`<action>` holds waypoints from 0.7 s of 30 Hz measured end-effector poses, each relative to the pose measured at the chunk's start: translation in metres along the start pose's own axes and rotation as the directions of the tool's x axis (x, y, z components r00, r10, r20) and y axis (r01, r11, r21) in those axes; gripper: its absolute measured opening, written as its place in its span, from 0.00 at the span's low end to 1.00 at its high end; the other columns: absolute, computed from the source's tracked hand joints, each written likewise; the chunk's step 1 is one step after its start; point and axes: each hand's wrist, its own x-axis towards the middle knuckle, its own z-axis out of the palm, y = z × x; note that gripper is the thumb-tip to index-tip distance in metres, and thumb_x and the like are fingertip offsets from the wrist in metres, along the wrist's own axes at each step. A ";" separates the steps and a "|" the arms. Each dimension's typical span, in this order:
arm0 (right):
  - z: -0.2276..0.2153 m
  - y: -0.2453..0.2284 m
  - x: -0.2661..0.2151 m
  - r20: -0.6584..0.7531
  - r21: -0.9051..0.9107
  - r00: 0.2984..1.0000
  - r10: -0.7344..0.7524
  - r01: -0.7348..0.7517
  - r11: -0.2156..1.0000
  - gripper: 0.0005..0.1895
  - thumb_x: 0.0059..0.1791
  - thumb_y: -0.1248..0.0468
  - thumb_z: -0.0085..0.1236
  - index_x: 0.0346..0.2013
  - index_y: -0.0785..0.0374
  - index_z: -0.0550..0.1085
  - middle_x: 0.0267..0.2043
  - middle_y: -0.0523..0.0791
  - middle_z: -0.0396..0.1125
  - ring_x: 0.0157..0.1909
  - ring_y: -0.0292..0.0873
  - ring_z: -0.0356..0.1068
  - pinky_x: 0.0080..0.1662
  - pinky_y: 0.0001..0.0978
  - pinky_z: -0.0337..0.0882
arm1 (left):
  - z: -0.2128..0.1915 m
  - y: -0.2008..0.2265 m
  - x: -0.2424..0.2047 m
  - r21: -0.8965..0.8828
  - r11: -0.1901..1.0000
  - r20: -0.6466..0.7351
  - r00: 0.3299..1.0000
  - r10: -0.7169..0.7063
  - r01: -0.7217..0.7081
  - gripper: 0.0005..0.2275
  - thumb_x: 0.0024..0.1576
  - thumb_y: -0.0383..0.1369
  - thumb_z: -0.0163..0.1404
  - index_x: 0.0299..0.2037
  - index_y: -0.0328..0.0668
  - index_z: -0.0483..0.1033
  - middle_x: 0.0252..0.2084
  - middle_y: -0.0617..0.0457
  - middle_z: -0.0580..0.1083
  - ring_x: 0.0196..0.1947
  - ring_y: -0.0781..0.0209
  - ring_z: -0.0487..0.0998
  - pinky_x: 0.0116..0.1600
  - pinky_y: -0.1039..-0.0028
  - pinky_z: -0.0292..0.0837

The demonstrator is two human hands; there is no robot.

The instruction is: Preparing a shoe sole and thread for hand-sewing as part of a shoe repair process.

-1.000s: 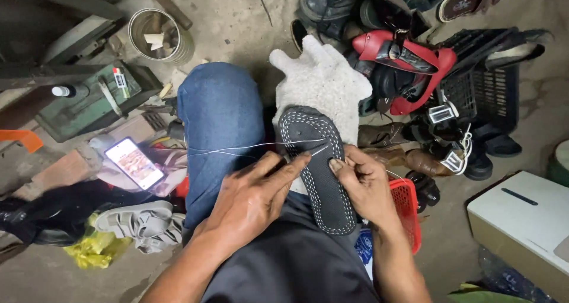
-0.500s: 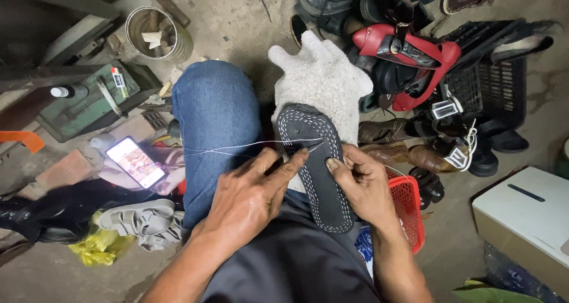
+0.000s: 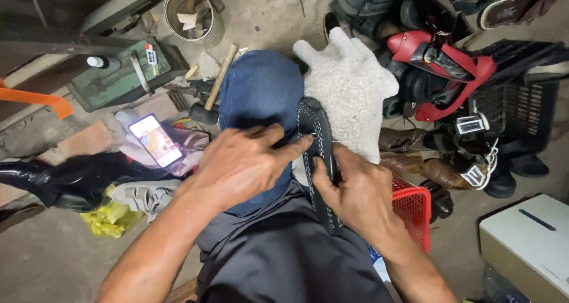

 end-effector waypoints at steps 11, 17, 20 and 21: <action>-0.020 0.049 -0.005 0.121 0.548 0.985 0.127 -0.173 0.819 0.08 0.55 0.62 0.55 0.33 0.57 0.77 0.39 0.41 0.72 0.44 0.37 0.67 0.63 0.36 0.65 | 0.033 0.008 -0.013 0.034 0.994 -0.174 0.980 -0.097 0.104 0.25 0.55 0.35 0.52 0.65 0.70 0.73 0.42 0.66 0.74 0.31 0.64 0.78 0.28 0.68 0.71; -0.030 0.064 0.010 -0.301 -0.128 0.952 -0.062 0.024 0.992 0.22 0.59 0.70 0.63 0.65 0.83 0.70 0.72 0.70 0.50 0.72 0.76 0.52 0.67 0.67 0.57 | 0.051 0.025 -0.013 -0.101 0.980 -0.269 0.943 -0.195 0.173 0.23 0.58 0.28 0.47 0.65 0.58 0.72 0.50 0.52 0.73 0.48 0.48 0.73 0.56 0.58 0.67; -0.011 0.040 0.017 -0.276 -0.167 0.920 -0.277 0.238 0.957 0.25 0.61 0.58 0.53 0.63 0.79 0.71 0.65 0.67 0.60 0.68 0.65 0.57 0.66 0.56 0.57 | 0.052 0.029 -0.005 -0.103 0.986 -0.235 0.960 -0.152 0.131 0.22 0.58 0.28 0.47 0.64 0.51 0.72 0.46 0.49 0.73 0.44 0.47 0.73 0.52 0.58 0.66; -0.003 0.038 0.016 -0.217 -0.147 0.922 -0.320 0.293 0.945 0.20 0.56 0.63 0.59 0.59 0.74 0.74 0.68 0.63 0.59 0.71 0.64 0.54 0.68 0.60 0.58 | 0.052 0.030 -0.004 -0.115 0.984 -0.270 0.949 -0.161 0.134 0.21 0.57 0.27 0.47 0.62 0.49 0.73 0.45 0.48 0.73 0.44 0.46 0.73 0.52 0.57 0.66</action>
